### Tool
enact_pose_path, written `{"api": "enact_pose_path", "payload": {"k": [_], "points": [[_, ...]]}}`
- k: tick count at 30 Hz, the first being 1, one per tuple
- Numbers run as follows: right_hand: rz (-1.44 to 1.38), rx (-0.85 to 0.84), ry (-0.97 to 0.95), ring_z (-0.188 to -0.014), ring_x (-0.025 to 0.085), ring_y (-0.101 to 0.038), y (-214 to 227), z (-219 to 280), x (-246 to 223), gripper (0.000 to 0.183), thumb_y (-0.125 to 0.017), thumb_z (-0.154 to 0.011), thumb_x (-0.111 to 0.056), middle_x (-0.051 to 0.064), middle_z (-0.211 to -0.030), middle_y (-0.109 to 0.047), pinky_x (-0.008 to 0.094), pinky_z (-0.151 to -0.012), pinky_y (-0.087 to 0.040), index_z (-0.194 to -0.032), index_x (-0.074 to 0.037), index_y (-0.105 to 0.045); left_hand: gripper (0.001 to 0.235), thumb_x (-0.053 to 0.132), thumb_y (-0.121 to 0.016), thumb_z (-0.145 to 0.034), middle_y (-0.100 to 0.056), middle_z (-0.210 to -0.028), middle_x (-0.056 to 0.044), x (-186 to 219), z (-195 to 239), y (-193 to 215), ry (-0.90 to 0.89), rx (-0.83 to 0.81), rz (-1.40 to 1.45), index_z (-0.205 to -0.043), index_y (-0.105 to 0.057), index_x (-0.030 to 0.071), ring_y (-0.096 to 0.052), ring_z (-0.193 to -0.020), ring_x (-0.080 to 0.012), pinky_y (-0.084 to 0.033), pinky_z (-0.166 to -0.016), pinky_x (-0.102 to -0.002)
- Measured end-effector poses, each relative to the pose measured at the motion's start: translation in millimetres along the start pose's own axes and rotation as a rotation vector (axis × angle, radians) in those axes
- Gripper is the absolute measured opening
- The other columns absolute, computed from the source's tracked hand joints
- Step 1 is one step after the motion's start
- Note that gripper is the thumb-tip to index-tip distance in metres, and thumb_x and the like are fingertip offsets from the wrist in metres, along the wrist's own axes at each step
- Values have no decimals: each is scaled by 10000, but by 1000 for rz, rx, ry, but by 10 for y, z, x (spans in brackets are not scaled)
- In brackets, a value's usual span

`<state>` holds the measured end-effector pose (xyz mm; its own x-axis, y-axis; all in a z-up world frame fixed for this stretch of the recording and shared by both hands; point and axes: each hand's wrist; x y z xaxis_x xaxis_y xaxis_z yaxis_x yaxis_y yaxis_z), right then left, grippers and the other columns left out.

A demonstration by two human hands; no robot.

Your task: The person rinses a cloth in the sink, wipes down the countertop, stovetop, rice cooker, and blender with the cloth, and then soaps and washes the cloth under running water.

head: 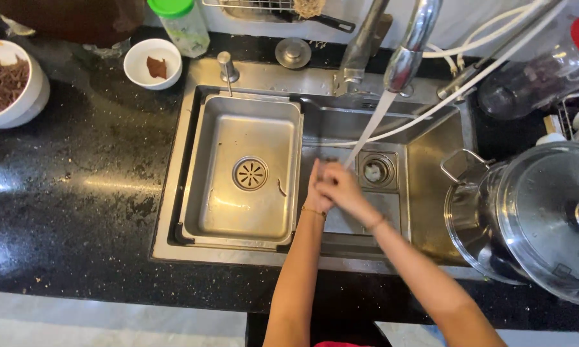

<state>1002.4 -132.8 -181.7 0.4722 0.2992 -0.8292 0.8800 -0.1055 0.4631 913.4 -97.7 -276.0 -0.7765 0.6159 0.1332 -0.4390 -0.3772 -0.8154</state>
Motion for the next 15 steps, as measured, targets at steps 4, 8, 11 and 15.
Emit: {"api": "enact_pose_path", "payload": {"k": [4, 8, 11, 15], "points": [[295, 201, 354, -788, 308, -598, -150, 203, -381, 356, -774, -796, -192, 95, -825, -624, 550, -865, -437, -653, -45, -483, 499, 512, -443, -1033, -651, -1251, -97, -27, -318, 313, -47, -28, -29, -1317, -583, 127, -608, -1151, -274, -463, -986, -494], [70, 183, -243, -631, 247, -529, -308, 70, 152, 343, -692, -946, -226, 105, -667, -545, 397, -602, -421, -727, 4, -564, 490, 484, -418, -1048, -673, -1218, -112, -189, -377, 470, -416, -149, -523, -1311, -576, 102, -645, -1110, -265, -509, -964, -462], [90, 246, -444, -558, 187, -488, -340, -137, 573, 344, -675, -944, -270, 67, -584, -535, 387, -534, -404, -730, -11, -597, 484, 463, -399, -1059, -689, -1194, -124, -346, -463, 402, -341, -85, -360, -1307, -570, 84, -672, -1079, -258, -544, -948, -438], [83, 338, -529, -510, 128, -509, -286, -251, 806, 409, -675, -962, -348, 18, -563, -573, 352, -526, -415, -705, -34, -627, 504, 466, -373, -1117, -697, -1124, -106, -509, -662, 448, -192, 2, -83, -1290, -623, 64, -667, -975, -232, -557, -858, -426]]}}
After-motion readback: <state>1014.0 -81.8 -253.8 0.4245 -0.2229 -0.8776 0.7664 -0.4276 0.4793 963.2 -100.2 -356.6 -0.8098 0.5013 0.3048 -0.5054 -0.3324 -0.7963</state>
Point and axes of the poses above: each hand's wrist, its own z-axis away from the middle knuckle, its own y-axis out of the back of the hand, x = y × z
